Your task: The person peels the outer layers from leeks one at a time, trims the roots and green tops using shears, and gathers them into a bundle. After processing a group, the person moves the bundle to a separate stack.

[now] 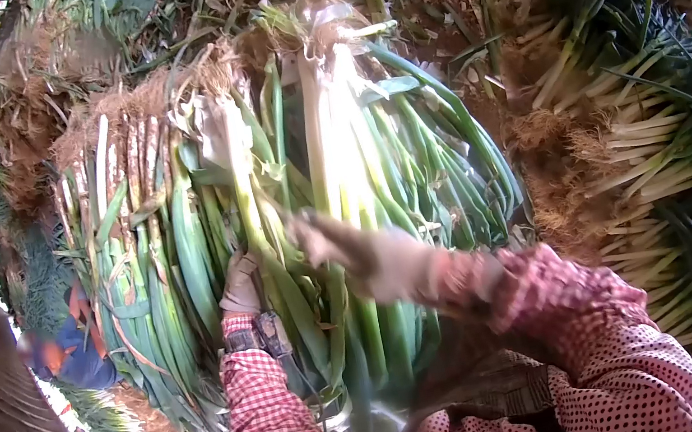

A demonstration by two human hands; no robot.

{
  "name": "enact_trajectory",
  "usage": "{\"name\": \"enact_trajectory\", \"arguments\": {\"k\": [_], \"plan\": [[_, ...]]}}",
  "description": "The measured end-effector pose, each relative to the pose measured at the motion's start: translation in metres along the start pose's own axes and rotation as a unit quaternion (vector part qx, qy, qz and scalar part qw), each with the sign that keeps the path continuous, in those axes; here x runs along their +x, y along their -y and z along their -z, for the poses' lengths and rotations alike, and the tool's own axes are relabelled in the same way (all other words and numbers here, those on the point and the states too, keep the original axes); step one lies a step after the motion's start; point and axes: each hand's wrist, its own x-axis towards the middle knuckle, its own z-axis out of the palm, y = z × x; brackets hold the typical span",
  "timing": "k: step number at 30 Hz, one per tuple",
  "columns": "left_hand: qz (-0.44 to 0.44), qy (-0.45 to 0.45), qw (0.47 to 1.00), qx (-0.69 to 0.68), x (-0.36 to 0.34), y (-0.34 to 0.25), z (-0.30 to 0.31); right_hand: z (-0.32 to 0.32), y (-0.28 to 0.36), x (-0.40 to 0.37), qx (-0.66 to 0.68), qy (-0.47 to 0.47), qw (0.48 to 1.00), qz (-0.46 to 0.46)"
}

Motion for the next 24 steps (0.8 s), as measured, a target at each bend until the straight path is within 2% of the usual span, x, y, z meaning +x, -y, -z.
{"name": "enact_trajectory", "arguments": {"k": [1,2,3,4,5,6,7,8,9,11,12,15,16,17,19,20,21,22,23,24], "plan": [[-0.012,-0.034,0.999,-0.039,0.0,0.012,-0.012,-0.007,-0.008,-0.015,0.017,0.042,0.998,-0.034],[0.1,-0.034,0.987,-0.119,-0.02,-0.031,-0.04,-0.015,-0.015,-0.031,0.031,0.082,0.994,-0.068],[0.132,-0.063,0.976,-0.161,-0.018,-0.036,-0.053,-0.019,-0.019,-0.037,0.027,0.098,0.991,-0.083],[0.084,-0.114,0.99,-0.018,-0.005,-0.014,-0.048,-0.024,-0.022,-0.042,0.023,0.115,0.988,-0.097],[0.031,-0.16,0.979,0.125,0.008,0.006,-0.044,-0.028,-0.026,-0.048,0.019,0.131,0.985,-0.112],[0.015,-0.236,0.964,0.121,0.011,0.009,-0.054,-0.026,-0.014,-0.046,-0.004,0.13,0.983,-0.128],[0.032,-0.265,0.956,0.123,0.008,-0.004,-0.062,-0.024,-0.008,-0.046,-0.026,0.129,0.981,-0.144],[-0.032,-0.337,0.937,0.087,0.024,0.019,-0.06,-0.031,-0.025,-0.048,-0.033,0.1,0.991,-0.082],[-0.094,-0.405,0.908,0.055,0.029,0.021,-0.063,-0.031,-0.024,-0.045,-0.037,0.098,0.991,-0.086],[-0.026,-0.454,0.89,0.031,0.032,0.019,-0.059,-0.026,-0.02,-0.035,-0.054,0.088,0.991,-0.09],[-0.027,-0.46,0.887,-0.037,0.035,0.016,-0.059,-0.025,-0.015,-0.03,-0.061,0.083,0.99,-0.097],[-0.199,-0.398,0.895,0.002,0.031,0.012,-0.064,-0.015,0.005,-0.007,-0.078,0.065,0.986,-0.13],[-0.22,-0.386,0.895,0.032,0.021,-0.005,-0.067,-0.016,0.001,0.005,-0.122,0.033,0.988,-0.093],[-0.218,-0.405,0.848,0.264,0.005,-0.022,-0.064,-0.013,-0.001,0.014,-0.114,0.003,0.991,-0.071],[-0.181,-0.325,0.859,0.353,-0.007,-0.042,-0.063,-0.004,0.002,0.045,-0.121,-0.038,0.988,-0.092],[-0.128,-0.281,0.856,0.416,-0.016,-0.056,-0.072,-0.006,-0.014,0.073,-0.117,-0.094,0.987,-0.064],[-0.037,-0.204,0.883,0.421,-0.016,-0.056,-0.071,-0.008,-0.034,0.105,-0.129,-0.137,0.982,-0.004],[0.02,-0.172,0.848,0.501,-0.019,-0.066,-0.078,-0.009,-0.054,0.137,-0.141,-0.181,0.972,0.056],[0.076,-0.14,0.803,0.575,-0.02,-0.075,-0.085,-0.007,-0.054,0.139,-0.133,-0.184,0.971,0.071],[0.099,-0.127,0.81,0.564,-0.015,-0.073,-0.084,-0.005,-0.053,0.141,-0.126,-0.188,0.97,0.085]]}}
